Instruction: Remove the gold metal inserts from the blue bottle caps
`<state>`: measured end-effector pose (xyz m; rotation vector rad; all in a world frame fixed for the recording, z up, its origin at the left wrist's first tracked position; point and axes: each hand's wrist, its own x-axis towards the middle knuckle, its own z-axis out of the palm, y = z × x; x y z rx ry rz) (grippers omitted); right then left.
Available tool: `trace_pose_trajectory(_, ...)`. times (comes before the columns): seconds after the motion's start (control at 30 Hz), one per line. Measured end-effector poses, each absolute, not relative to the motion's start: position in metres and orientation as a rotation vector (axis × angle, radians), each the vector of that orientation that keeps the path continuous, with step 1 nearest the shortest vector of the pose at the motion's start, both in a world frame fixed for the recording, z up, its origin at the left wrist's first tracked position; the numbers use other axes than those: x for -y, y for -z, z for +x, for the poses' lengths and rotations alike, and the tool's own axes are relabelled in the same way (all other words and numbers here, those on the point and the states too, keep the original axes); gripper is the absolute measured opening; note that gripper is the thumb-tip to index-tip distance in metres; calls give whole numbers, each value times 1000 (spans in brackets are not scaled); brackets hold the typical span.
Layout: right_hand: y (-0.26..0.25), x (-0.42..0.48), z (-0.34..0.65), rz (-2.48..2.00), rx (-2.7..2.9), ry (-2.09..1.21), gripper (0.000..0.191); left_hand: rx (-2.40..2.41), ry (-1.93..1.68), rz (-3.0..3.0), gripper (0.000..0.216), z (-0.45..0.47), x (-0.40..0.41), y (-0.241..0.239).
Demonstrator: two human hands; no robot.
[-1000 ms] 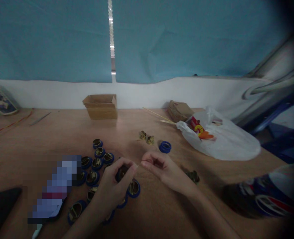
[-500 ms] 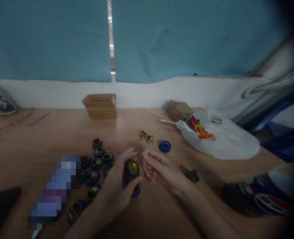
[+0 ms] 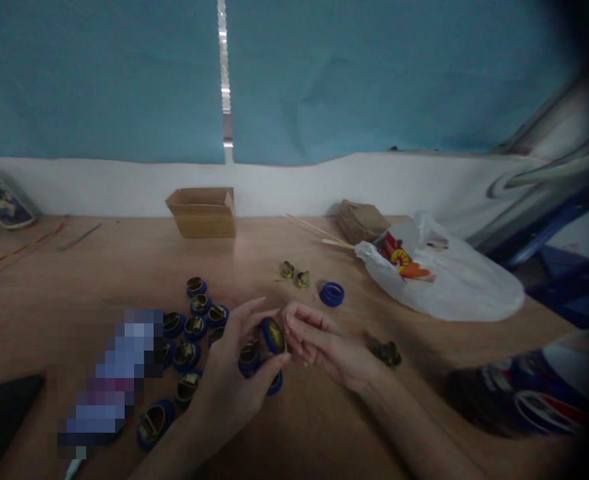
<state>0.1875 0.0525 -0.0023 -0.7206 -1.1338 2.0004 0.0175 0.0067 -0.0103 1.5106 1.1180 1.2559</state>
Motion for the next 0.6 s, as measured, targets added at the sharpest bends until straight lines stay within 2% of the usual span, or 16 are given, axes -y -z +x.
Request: trace_pose_trajectory(0.6,4,-52,188,-770,1200,-1957,21,-1122,-1239,1735,54,15,-7,12)
